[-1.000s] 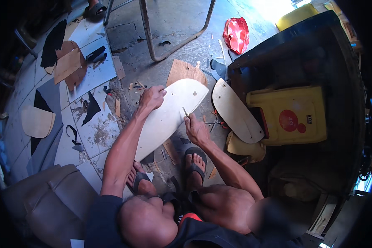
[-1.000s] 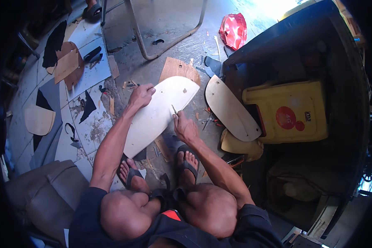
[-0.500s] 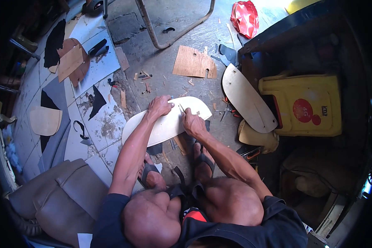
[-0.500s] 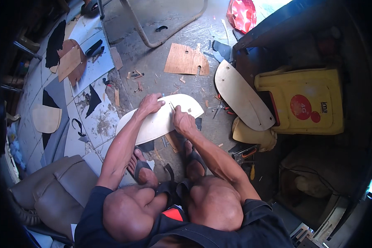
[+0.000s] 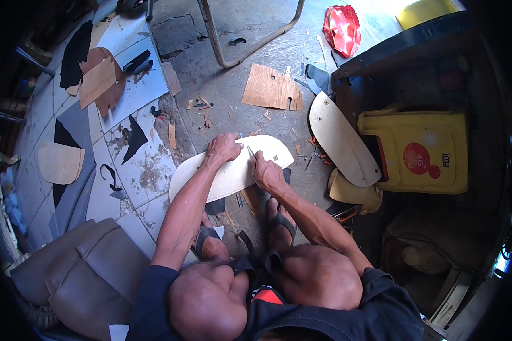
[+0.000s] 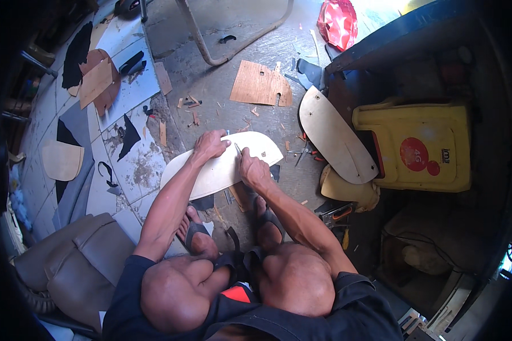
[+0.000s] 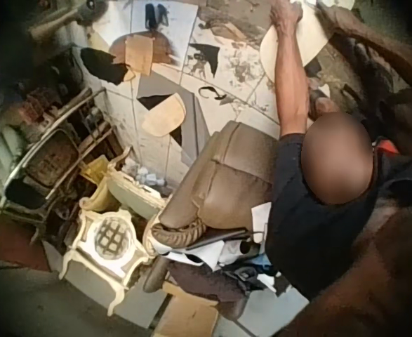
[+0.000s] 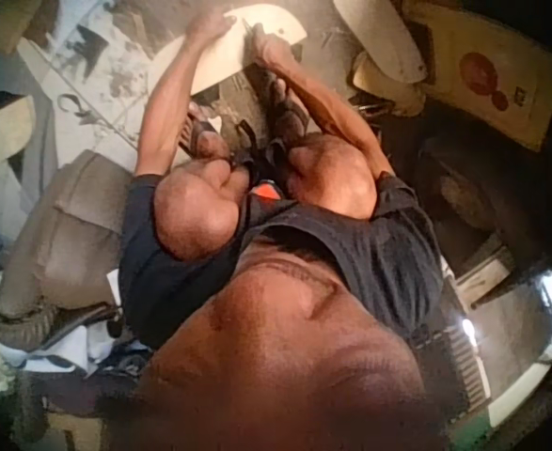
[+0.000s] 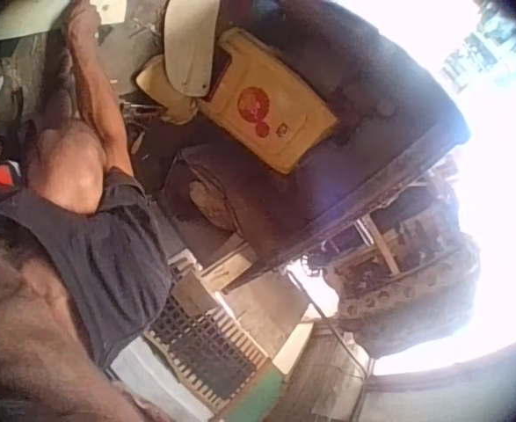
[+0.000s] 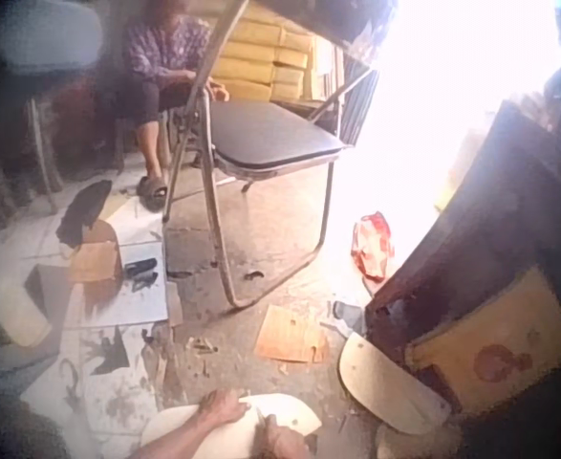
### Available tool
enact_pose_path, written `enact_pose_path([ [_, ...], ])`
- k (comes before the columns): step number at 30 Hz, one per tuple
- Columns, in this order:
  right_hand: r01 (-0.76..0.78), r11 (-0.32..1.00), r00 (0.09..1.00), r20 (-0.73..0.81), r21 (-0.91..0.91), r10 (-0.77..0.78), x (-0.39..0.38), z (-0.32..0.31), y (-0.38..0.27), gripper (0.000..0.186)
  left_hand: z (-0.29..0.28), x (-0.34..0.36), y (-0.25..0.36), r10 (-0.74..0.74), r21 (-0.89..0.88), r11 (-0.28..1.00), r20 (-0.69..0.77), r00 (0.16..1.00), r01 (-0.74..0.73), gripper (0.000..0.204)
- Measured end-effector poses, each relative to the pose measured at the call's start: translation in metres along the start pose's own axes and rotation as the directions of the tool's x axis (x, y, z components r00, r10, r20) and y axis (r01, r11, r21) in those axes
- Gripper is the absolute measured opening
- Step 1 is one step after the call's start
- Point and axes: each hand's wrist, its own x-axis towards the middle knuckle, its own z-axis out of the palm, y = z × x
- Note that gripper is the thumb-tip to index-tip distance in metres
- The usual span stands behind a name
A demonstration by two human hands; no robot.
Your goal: The person uses a knife to shave the edges of a wooden board, then handles a screwdriver to pry at a hole in the board, and finally picks up another wooden piece and a red plastic bag.
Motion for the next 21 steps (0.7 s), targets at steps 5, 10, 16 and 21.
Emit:
enact_pose_path([
  [5, -0.014, 1.0, 1.0, -0.011, 0.017, 0.014, 0.0, 0.002, -0.002, 0.029, 0.0, -0.001, -0.001, 0.007, 0.0, 1.0, -0.003, 1.0, -0.007, 0.04],
  [10, -0.019, 1.0, 1.0, 0.012, 0.009, 0.019, -0.001, 0.0, -0.004, 0.029, -0.001, -0.002, 0.001, -0.009, -0.006, 1.0, 0.012, 1.0, 0.009, 0.039],
  [16, -0.012, 1.0, 0.998, 0.069, 0.01, 0.011, 0.004, -0.003, -0.007, 0.025, 0.0, -0.002, -0.001, -0.039, -0.017, 0.999, 0.006, 0.999, 0.039, 0.039],
  [21, 0.066, 0.991, 0.989, 0.143, -0.119, -0.049, 0.018, -0.016, -0.006, 0.02, -0.003, -0.002, 0.006, -0.043, -0.022, 0.999, 0.024, 0.999, 0.043, 0.037],
])
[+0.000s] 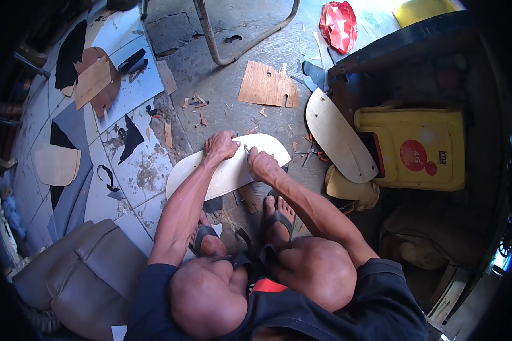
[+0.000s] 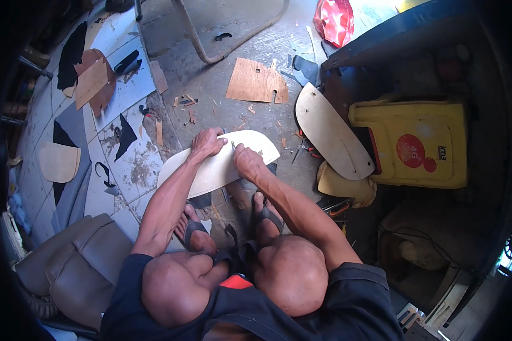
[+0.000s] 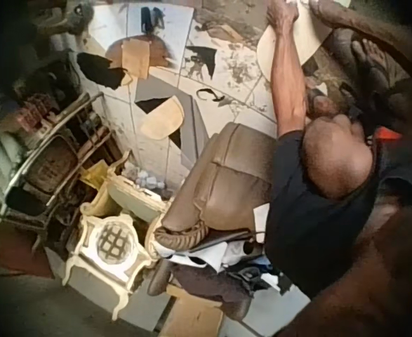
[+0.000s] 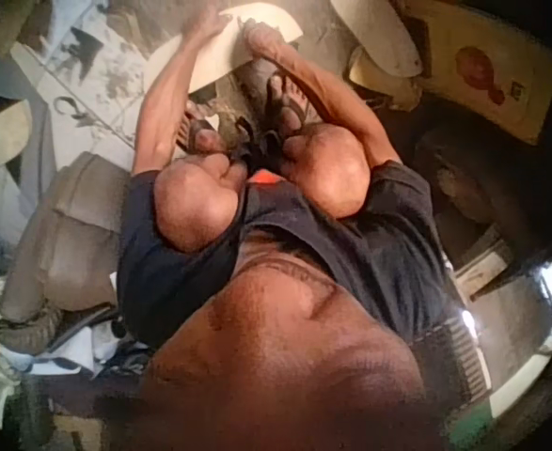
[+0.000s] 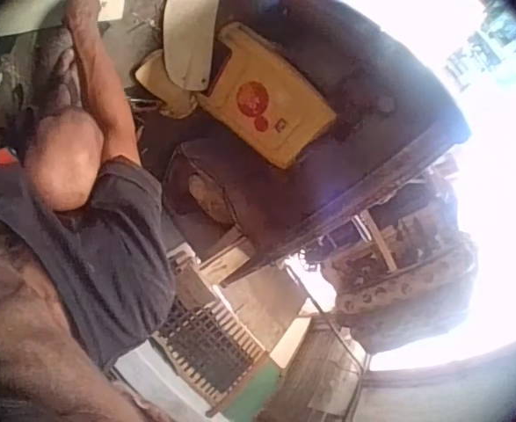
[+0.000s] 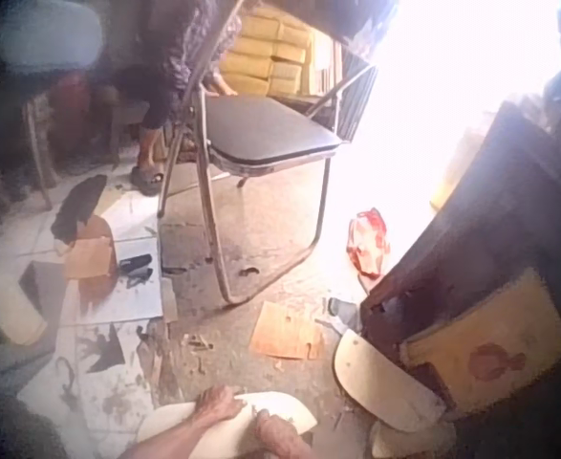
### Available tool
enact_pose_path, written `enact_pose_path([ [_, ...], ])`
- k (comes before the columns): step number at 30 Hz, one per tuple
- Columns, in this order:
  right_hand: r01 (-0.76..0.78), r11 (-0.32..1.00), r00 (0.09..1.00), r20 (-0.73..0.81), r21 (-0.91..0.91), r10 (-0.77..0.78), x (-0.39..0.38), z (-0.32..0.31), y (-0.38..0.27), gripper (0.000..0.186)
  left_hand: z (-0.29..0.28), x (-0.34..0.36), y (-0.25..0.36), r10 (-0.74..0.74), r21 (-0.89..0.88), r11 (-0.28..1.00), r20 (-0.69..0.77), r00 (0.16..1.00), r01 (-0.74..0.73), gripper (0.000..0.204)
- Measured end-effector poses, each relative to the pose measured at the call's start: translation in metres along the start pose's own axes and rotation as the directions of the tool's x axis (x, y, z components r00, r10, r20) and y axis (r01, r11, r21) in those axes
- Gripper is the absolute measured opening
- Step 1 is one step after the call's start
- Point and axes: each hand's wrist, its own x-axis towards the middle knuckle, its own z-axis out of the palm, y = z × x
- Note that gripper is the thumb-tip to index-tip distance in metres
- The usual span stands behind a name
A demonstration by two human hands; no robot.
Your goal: The person uses a knife to shave the edges of a wooden board, then handles a screwdriver to pry at a hole in the board, and finally picks up another wooden piece and a red plastic bag.
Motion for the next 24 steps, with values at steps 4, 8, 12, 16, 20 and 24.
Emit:
enact_pose_path([
  [4, 0.029, 0.997, 0.999, 0.041, -0.069, -0.026, 0.01, -0.004, -0.011, 0.02, 0.0, 0.003, -0.002, -0.01, 0.029, 1.0, -0.002, 1.0, 0.01, 0.037],
  [8, -0.137, 0.973, 0.987, -0.059, 0.185, 0.15, -0.016, 0.022, -0.014, 0.031, -0.001, 0.006, -0.01, 0.014, 0.08, 0.997, -0.003, 1.0, -0.014, 0.036],
  [12, -0.072, 0.951, 0.978, -0.165, 0.3, 0.126, -0.027, 0.035, 0.007, 0.03, 0.021, -0.008, -0.013, 0.03, 0.047, 0.998, -0.013, 0.999, -0.029, 0.035],
  [16, -0.07, 0.974, 0.973, -0.2, 0.213, 0.114, -0.012, 0.015, 0.005, 0.03, 0.005, 0.0, -0.004, 0.036, 0.016, 0.999, -0.021, 0.999, -0.036, 0.036],
  [20, -0.113, 0.977, 0.985, -0.11, 0.178, 0.134, -0.017, 0.014, -0.001, 0.031, 0.008, 0.0, -0.006, 0.034, 0.022, 0.999, -0.031, 0.999, -0.033, 0.036],
  [24, -0.118, 0.977, 0.987, -0.092, 0.179, 0.136, -0.02, 0.014, -0.001, 0.031, 0.009, 0.0, -0.007, 0.043, 0.013, 0.999, -0.036, 0.998, -0.043, 0.036],
])
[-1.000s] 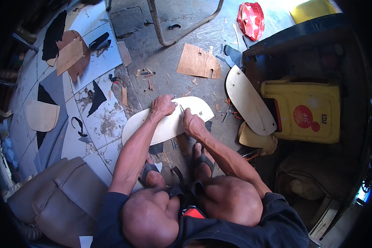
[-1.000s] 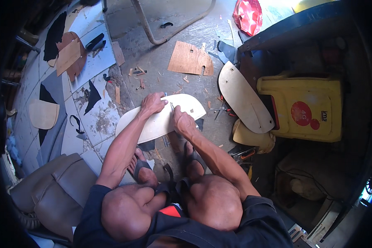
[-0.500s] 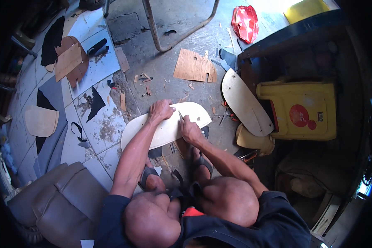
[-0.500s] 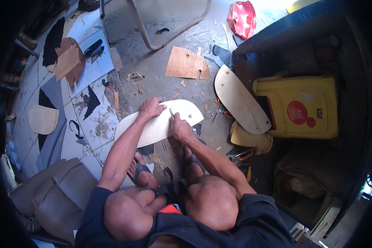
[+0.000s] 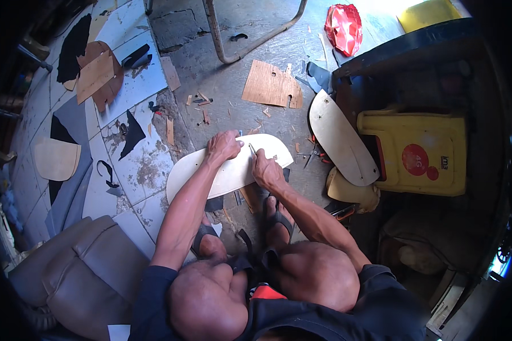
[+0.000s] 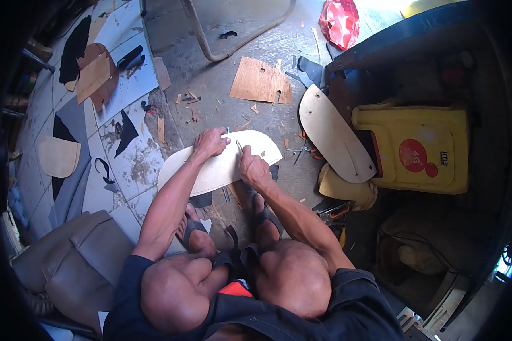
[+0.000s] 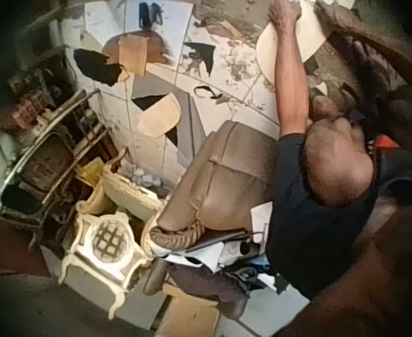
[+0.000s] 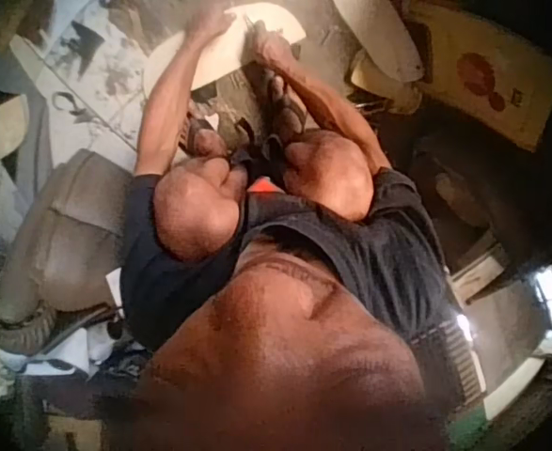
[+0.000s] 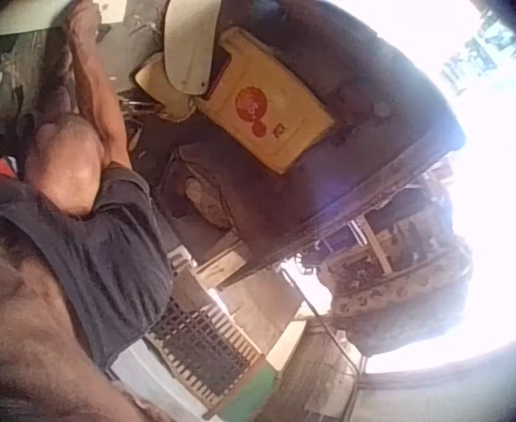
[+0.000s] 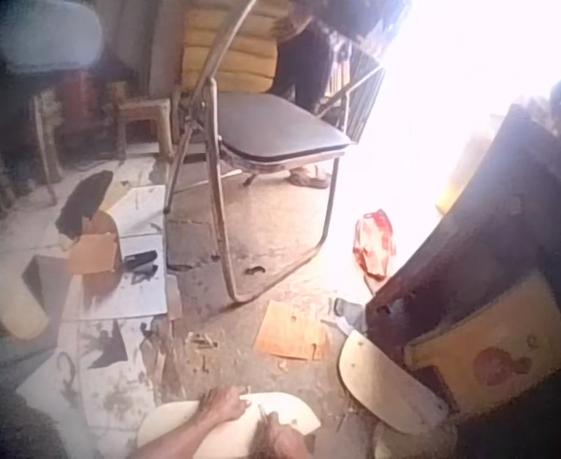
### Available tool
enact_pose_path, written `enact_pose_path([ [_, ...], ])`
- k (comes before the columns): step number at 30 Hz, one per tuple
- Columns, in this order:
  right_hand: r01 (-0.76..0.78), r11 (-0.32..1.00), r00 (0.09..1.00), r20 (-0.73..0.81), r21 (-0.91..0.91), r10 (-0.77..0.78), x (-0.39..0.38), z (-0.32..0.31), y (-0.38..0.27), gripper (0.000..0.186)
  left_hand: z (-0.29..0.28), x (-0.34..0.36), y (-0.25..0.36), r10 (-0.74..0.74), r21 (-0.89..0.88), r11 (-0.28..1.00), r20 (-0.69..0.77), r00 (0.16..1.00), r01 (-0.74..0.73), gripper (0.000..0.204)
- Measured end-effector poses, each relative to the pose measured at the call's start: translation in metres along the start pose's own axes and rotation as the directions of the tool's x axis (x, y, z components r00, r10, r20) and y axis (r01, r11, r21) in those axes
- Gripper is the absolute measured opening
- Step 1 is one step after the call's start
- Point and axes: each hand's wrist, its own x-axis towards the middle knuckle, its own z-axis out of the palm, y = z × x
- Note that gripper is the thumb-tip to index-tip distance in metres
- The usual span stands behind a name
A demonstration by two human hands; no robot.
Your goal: The person uses a knife to shave the edges of a wooden board, then handles a screwdriver to pry at a hole in the board, and finally picks up another wooden piece and a red plastic bag.
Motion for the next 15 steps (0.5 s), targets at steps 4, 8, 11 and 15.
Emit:
enact_pose_path([
  [4, -0.004, 1.0, 1.0, -0.01, -0.004, 0.004, 0.0, -0.003, -0.001, 0.03, -0.004, -0.001, 0.004, -0.004, -0.006, 1.0, 0.008, 1.0, 0.004, 0.035],
  [8, 0.017, 0.999, 1.0, -0.009, -0.044, -0.017, 0.001, -0.005, -0.001, 0.029, -0.001, 0.0, 0.001, -0.014, 0.001, 1.0, 0.008, 1.0, 0.014, 0.035],
  [11, 0.033, 0.999, 0.999, 0.029, -0.03, -0.032, 0.005, -0.008, 0.0, 0.027, -0.001, 0.003, -0.001, -0.026, -0.011, 1.0, 0.005, 1.0, 0.026, 0.035],
  [15, 0.049, 0.99, 0.994, 0.107, -0.134, -0.035, 0.016, -0.012, 0.005, 0.027, 0.002, 0.001, 0.001, -0.031, -0.022, 0.999, 0.003, 1.0, 0.031, 0.036],
])
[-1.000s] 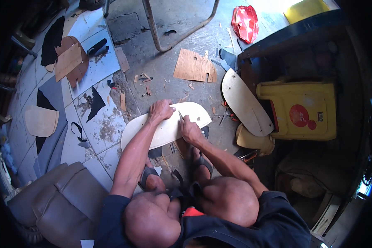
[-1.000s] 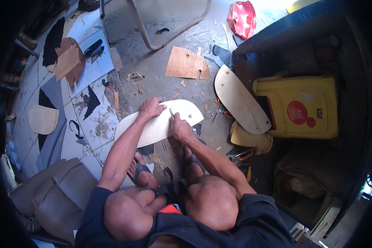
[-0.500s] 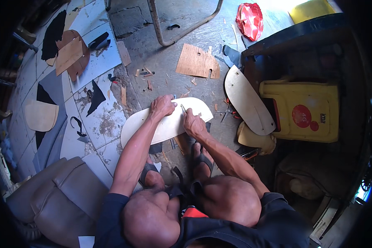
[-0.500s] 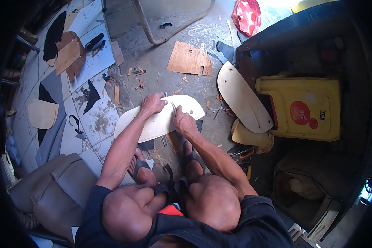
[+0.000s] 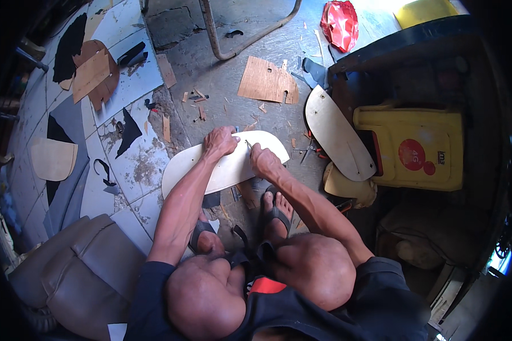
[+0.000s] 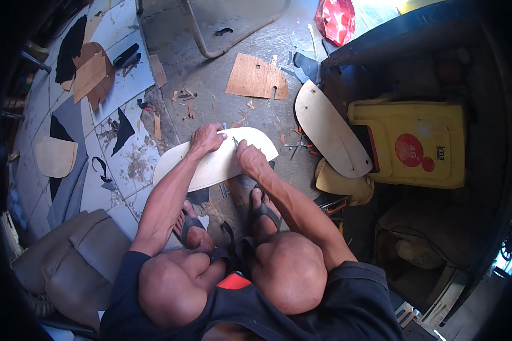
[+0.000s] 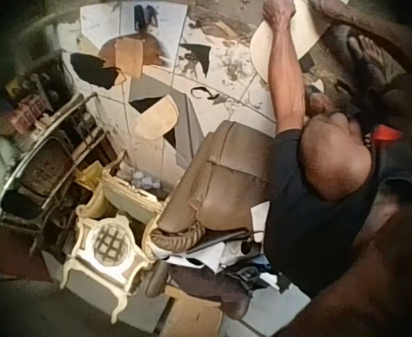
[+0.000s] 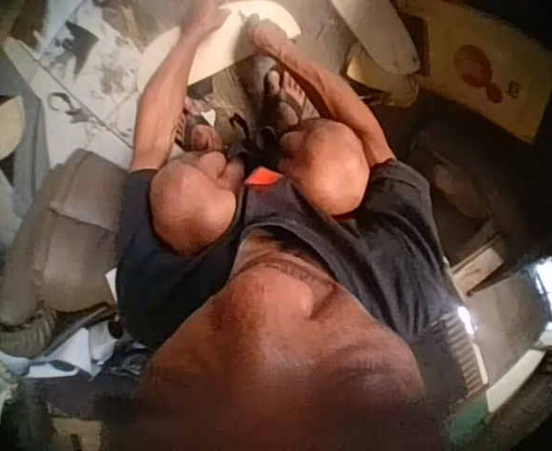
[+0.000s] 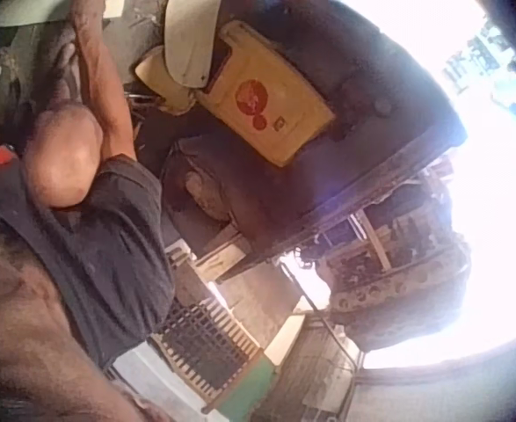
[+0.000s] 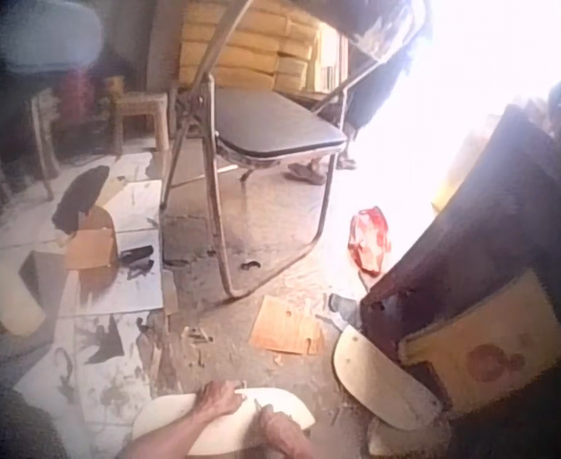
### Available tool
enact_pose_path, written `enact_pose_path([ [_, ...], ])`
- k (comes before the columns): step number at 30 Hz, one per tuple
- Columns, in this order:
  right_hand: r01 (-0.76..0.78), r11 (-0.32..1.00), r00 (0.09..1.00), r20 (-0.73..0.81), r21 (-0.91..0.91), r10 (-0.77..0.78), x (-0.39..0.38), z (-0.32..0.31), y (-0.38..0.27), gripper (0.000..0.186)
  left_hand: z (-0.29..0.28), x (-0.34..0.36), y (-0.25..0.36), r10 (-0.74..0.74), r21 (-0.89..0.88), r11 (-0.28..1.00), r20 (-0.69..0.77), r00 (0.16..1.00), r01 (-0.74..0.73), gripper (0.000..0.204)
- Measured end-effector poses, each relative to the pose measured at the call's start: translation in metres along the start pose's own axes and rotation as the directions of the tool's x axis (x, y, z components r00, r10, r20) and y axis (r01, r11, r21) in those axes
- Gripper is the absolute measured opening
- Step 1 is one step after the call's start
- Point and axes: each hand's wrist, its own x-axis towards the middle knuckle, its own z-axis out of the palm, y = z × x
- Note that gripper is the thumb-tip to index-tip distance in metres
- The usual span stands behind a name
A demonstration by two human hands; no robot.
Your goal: The person uses a knife to shave the edges of a wooden board, then handles a screwdriver to pry at a hole in the board, and finally picks up another wooden piece and a red plastic bag.
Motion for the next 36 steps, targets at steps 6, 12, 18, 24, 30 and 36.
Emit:
enact_pose_path([
  [6, -0.118, 0.988, 0.982, 0.138, -0.098, 0.131, 0.004, -0.026, -0.025, 0.03, -0.006, -0.001, 0.002, -0.017, 0.027, 1.0, 0.032, 0.999, 0.016, 0.036],
  [12, -0.125, 0.987, 0.979, 0.147, -0.099, 0.139, 0.006, -0.019, -0.026, 0.033, 0.003, 0.004, -0.005, 0.0, 0.03, 1.0, -0.005, 1.0, 0.0, 0.036],
  [18, 0.046, 0.979, 0.987, 0.159, -0.197, -0.014, 0.027, -0.001, 0.018, 0.033, -0.003, 0.003, 0.013, 0.047, 0.01, 0.999, -0.026, 0.999, -0.047, 0.035],
  [24, 0.098, 0.978, 0.936, 0.35, -0.182, -0.028, 0.019, -0.014, -0.005, 0.028, 0.0, 0.001, 0.002, 0.001, 0.038, 0.999, 0.009, 1.0, -0.001, 0.035],
  [30, 0.065, 0.991, 0.988, 0.145, -0.115, -0.048, 0.017, 0.011, 0.02, 0.033, 0.009, 0.002, 0.007, 0.033, 0.061, 0.998, -0.014, 0.999, -0.032, 0.033],
  [36, 0.274, 0.896, 0.947, 0.26, -0.349, -0.188, 0.034, 0.009, 0.043, 0.026, 0.016, 0.012, 0.012, 0.095, 0.079, 0.993, -0.037, 0.995, -0.092, 0.033],
])
